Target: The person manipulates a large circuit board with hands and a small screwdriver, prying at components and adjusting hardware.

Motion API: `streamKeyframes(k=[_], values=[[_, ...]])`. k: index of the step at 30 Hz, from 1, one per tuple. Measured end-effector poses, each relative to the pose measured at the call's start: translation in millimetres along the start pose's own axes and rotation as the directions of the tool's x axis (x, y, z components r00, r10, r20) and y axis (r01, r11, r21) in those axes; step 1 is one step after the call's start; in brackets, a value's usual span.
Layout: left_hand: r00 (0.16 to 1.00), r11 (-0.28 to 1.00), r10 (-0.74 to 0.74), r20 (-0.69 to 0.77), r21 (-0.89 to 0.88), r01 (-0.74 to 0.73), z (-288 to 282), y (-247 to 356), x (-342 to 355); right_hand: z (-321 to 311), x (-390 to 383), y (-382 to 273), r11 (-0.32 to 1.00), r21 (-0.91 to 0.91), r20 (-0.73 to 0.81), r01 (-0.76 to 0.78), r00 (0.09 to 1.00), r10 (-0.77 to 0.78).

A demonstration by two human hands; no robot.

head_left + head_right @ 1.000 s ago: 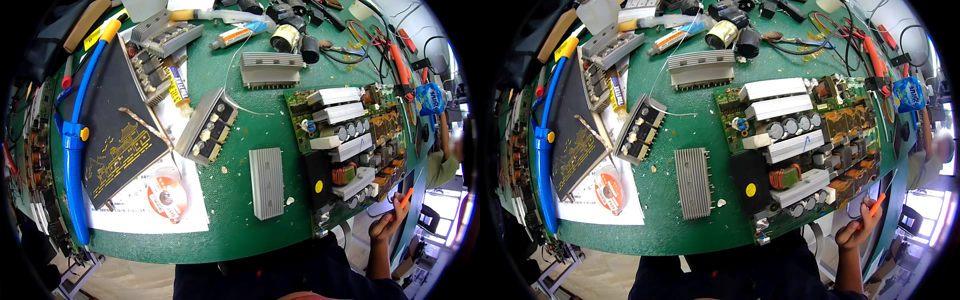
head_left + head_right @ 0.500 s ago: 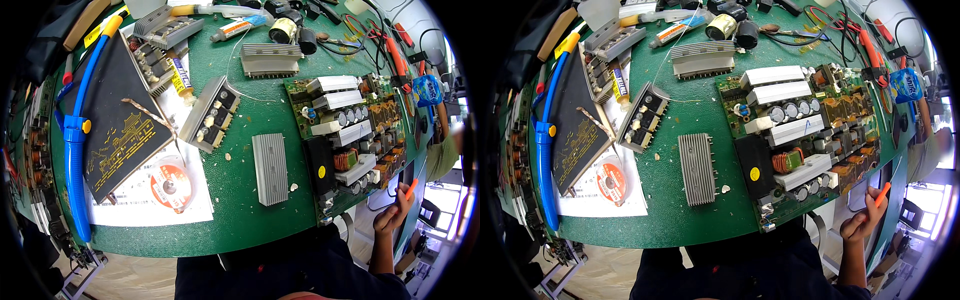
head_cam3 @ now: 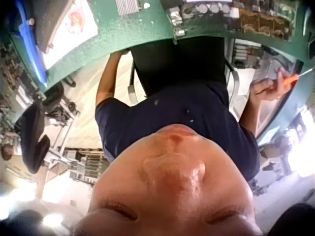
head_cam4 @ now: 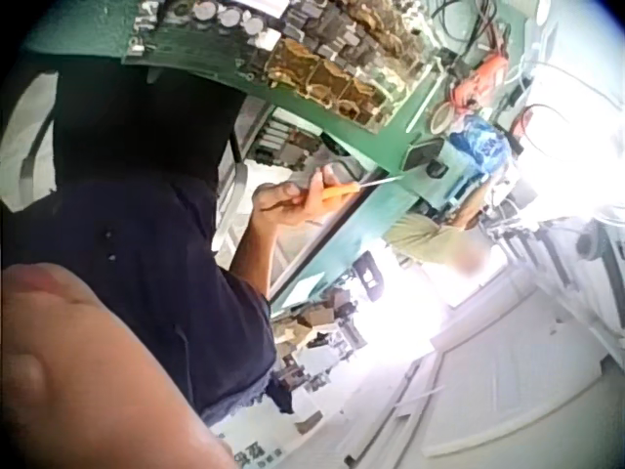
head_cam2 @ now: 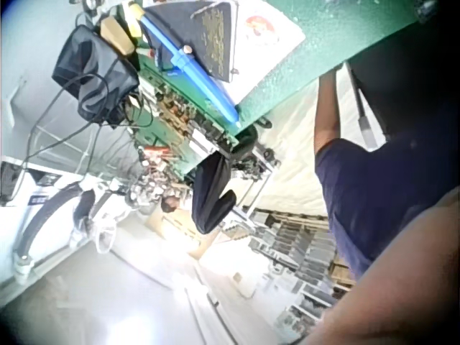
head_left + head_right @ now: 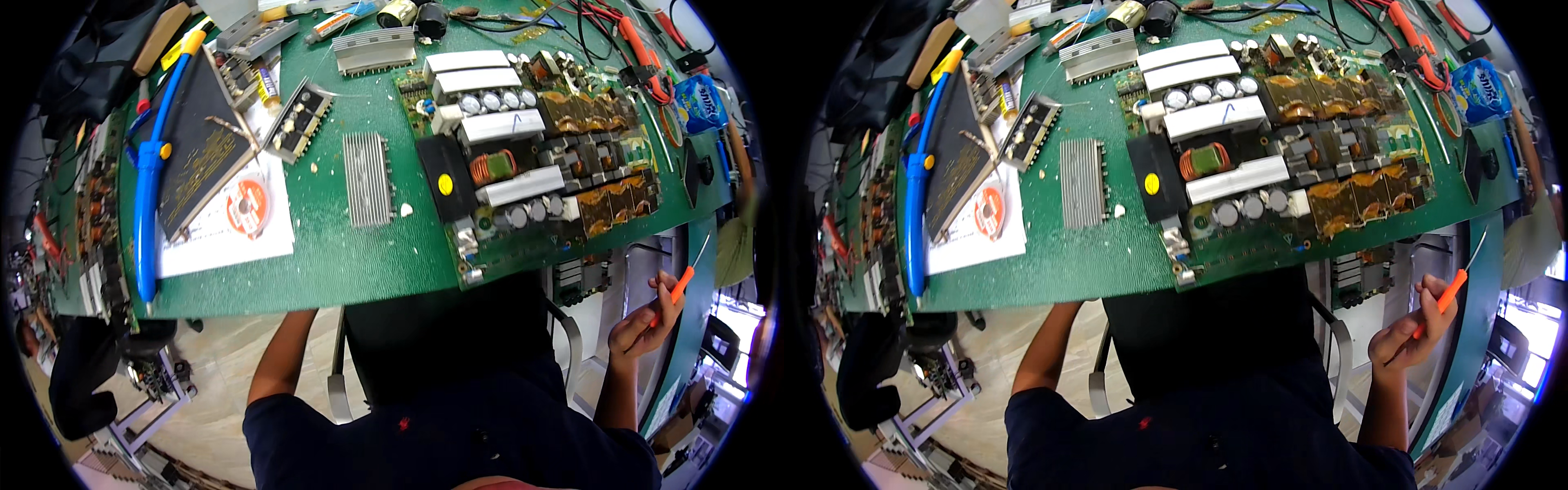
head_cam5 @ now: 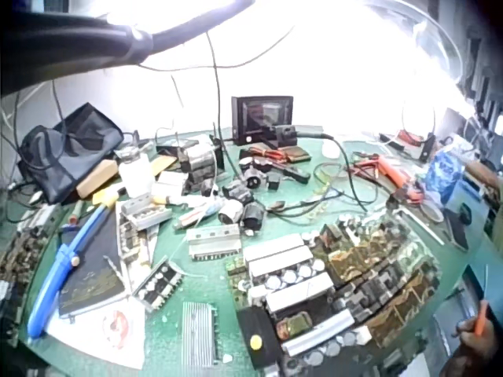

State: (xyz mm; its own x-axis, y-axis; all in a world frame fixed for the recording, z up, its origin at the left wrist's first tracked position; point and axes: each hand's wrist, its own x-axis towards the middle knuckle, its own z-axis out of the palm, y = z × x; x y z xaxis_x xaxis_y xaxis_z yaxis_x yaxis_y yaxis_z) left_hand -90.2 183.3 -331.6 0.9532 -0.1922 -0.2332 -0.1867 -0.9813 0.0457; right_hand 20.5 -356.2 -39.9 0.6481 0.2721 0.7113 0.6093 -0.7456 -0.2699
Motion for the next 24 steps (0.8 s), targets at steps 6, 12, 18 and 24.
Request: streamKeyframes(k=[6,12,18,24], values=[[0.803,0.979,-0.068,0.592,-0.118,0.169,-184,27,-39,2,-1,6,0.997,0.076,-0.044,0.013,0.999,-0.010],[0.972,0.668,-0.032,-0.233,-0.728,-0.153,-349,95,-65,11,2,9,0.992,0.116,-0.072,0.043,0.997,-0.035],[0.576,0.891,-0.235,-0.783,-0.410,-0.194,-383,91,16,12,2,8,0.985,0.170,-0.091,0.029,0.996,-0.014],[0.586,0.906,-0.337,-0.737,-0.424,-0.013,-403,25,124,5,2,5,0.979,0.202,-0.094,0.018,0.996,0.001]])
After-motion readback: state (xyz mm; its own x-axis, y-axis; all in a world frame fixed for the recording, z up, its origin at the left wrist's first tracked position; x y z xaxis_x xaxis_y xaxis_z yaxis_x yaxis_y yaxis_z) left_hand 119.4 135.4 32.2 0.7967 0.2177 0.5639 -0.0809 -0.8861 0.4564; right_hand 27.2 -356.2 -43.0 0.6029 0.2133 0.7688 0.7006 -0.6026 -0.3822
